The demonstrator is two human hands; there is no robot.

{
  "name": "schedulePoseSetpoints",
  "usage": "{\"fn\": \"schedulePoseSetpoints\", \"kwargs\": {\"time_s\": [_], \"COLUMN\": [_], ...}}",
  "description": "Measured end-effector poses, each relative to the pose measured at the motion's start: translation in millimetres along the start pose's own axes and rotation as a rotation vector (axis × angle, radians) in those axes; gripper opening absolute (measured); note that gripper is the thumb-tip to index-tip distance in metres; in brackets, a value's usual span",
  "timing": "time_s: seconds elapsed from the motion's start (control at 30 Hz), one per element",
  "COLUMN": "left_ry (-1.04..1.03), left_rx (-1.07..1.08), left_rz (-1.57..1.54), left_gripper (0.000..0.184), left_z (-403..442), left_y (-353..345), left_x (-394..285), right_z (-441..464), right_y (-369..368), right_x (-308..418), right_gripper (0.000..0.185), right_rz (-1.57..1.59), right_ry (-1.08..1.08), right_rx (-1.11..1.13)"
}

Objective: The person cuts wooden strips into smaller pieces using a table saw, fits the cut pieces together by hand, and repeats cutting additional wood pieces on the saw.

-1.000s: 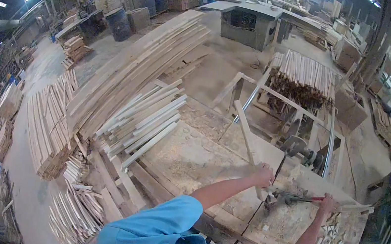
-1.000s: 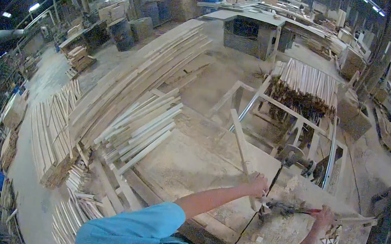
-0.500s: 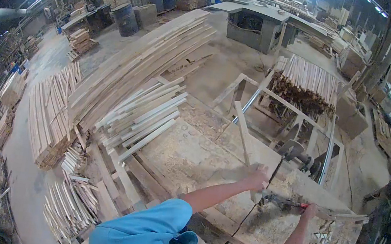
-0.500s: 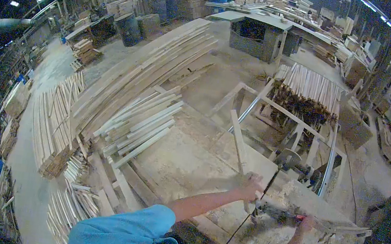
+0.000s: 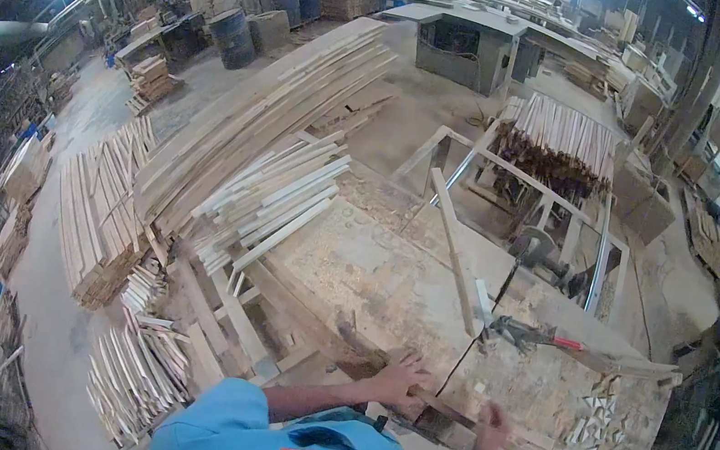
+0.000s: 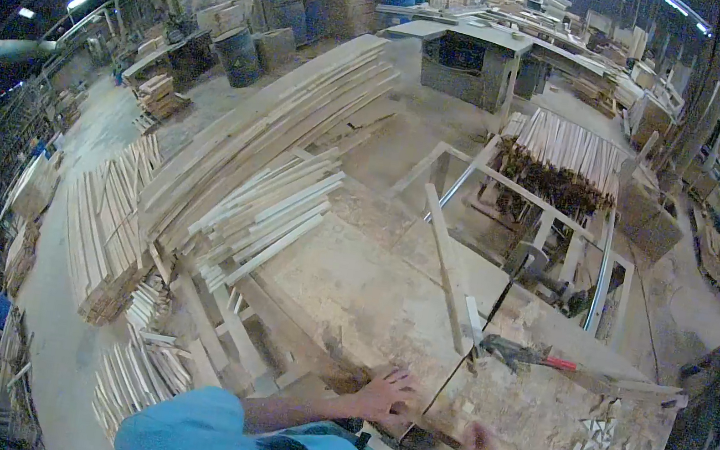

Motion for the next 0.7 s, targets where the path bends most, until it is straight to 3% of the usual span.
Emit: {"fn": "schedulePoseSetpoints", "kwargs": {"time_s": [0.07, 0.13, 0.23, 0.33, 0.37, 0.5, 0.6, 0.7], "left_ry": [-0.002, -0.020, -0.042, -0.034, -0.038, -0.069, -0.066, -0.014], "left_rx": [-0.026, -0.014, -0.040, -0.041, -0.051, -0.086, -0.060, -0.048], "left_rz": [0.127, 0.129, 0.167, 0.184, 0.170, 0.201, 0.189, 0.191], "left_gripper": [0.069, 0.070, 0.069, 0.068, 0.068, 0.067, 0.067, 0.067], "left_z": [6.4, 6.5, 5.6, 5.6, 5.7, 6.4, 6.6, 1.9], "left_y": [-0.1, 2.1, 2.0, 8.4, 3.8, 6.1, -2.5, -1.1], "left_x": [-9.2, -10.8, -12.7, -19.8, -15.5, -15.3, -7.9, -6.7], "right_z": [-56.8, -97.8, -124.6, -113.5, -115.7, -115.6, -115.9, -118.3], "right_y": [-13.9, -29.0, -58.5, -67.9, -66.1, -65.9, -72.9, -74.4], "right_x": [16.5, 80.0, 107.7, 82.7, 93.6, 98.3, 74.0, 83.5], "right_gripper": [0.028, 0.031, 0.029, 0.022, 0.018, 0.017, 0.019, 0.012], "right_rz": [-0.009, -0.151, -0.468, -0.268, -0.313, -0.343, -0.343, -0.309], "right_ry": [0.081, 0.306, 0.479, 0.303, 0.408, 0.483, 0.442, 0.484], "right_rx": [0.205, 0.304, 0.251, 0.299, 0.230, 0.194, 0.255, 0.176]}}
Point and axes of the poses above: each hand's wrist, its own z-axis towards the middle knuckle, its own y-axis out of the back of the hand, x = y × z, the point moved 7 cm from there along z, towards the middle knuckle
